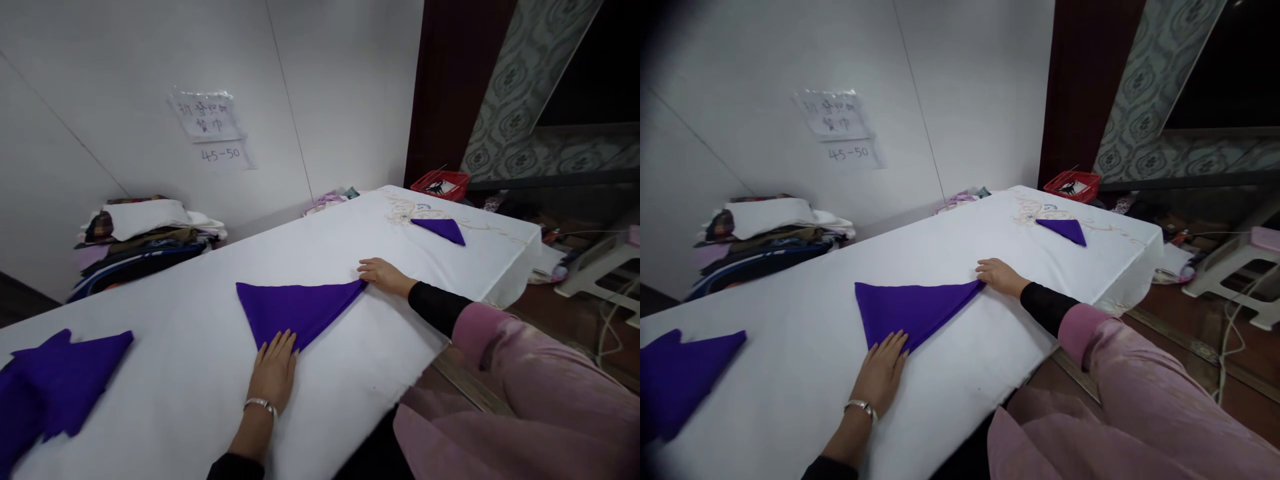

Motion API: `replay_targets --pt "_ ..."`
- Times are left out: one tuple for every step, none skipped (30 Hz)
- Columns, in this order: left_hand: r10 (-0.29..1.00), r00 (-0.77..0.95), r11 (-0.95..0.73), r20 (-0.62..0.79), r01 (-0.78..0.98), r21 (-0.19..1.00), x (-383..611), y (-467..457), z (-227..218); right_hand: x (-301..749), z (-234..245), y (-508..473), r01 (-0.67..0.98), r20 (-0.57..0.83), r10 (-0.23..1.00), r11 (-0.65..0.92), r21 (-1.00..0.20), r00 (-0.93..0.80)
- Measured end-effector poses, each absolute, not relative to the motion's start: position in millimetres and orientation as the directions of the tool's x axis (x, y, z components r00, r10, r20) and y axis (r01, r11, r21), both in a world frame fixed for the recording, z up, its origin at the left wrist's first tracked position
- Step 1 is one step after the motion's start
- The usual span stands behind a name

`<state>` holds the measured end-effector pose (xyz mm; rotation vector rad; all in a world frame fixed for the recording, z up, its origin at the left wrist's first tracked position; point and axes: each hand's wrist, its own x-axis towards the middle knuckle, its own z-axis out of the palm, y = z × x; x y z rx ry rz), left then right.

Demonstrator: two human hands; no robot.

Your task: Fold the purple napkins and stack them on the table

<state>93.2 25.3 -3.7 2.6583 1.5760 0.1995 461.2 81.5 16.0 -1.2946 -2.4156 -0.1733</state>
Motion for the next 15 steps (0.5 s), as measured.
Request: replay_targets --pt "0.876 0.473 -0.481 0.092 0.87 0.105 93 26 -5 461 16 81 0.829 0.408 0.77 0.556 -0.053 -0.491" --pt "0.876 0.472 -0.48 0.094 0.871 0.104 93 26 -6 460 16 81 0.835 0.416 0.767 0.549 -0.033 -0.488" --pt "0.877 0.471 -0.479 0.093 0.872 0.101 93 26 -7 460 16 80 0.839 0.42 0.764 0.545 -0.011 -0.49" --pt "0.877 0.472 -0.479 0.087 0.873 0.096 93 26 -7 460 14 79 0.839 0.417 0.761 0.545 0.007 -0.498" --pt "0.878 0.473 -0.478 0.078 0.874 0.09 93 26 -7 461 12 78 0.835 0.406 0.759 0.55 0.017 -0.509" --pt "0.878 0.473 -0.478 0.068 0.875 0.084 93 26 -8 461 10 77 0.829 0.39 0.758 0.56 0.022 -0.522" --pt "0.879 0.473 -0.477 0.062 0.876 0.077 94 26 -8 462 6 77 0.823 0.375 0.759 0.568 0.02 -0.533" --pt "0.879 0.473 -0.477 0.06 0.876 0.072 94 26 -8 463 3 77 0.818 0.361 0.76 0.575 0.014 -0.54" --pt "0.879 0.474 -0.477 0.061 0.876 0.068 94 25 -7 464 -1 77 0.816 0.353 0.762 0.579 0.004 -0.542" --pt "0.879 0.473 -0.477 0.062 0.877 0.065 94 25 -7 465 -4 77 0.815 0.353 0.764 0.579 -0.007 -0.54" --pt "0.879 0.473 -0.477 0.065 0.877 0.063 94 25 -7 466 -7 77 0.816 0.358 0.765 0.578 -0.017 -0.535" --pt "0.878 0.473 -0.477 0.066 0.877 0.06 94 25 -7 467 -10 77 0.816 0.367 0.764 0.578 -0.025 -0.53" --pt "0.878 0.475 -0.478 0.063 0.877 0.057 94 25 -7 468 -12 77 0.814 0.375 0.762 0.579 -0.031 -0.528" --pt "0.878 0.475 -0.478 0.06 0.877 0.054 94 24 -6 468 -13 77 0.813 0.38 0.76 0.581 -0.035 -0.527" --pt "0.878 0.475 -0.478 0.056 0.877 0.053 95 24 -6 469 -14 76 0.812 0.38 0.76 0.582 -0.038 -0.527"
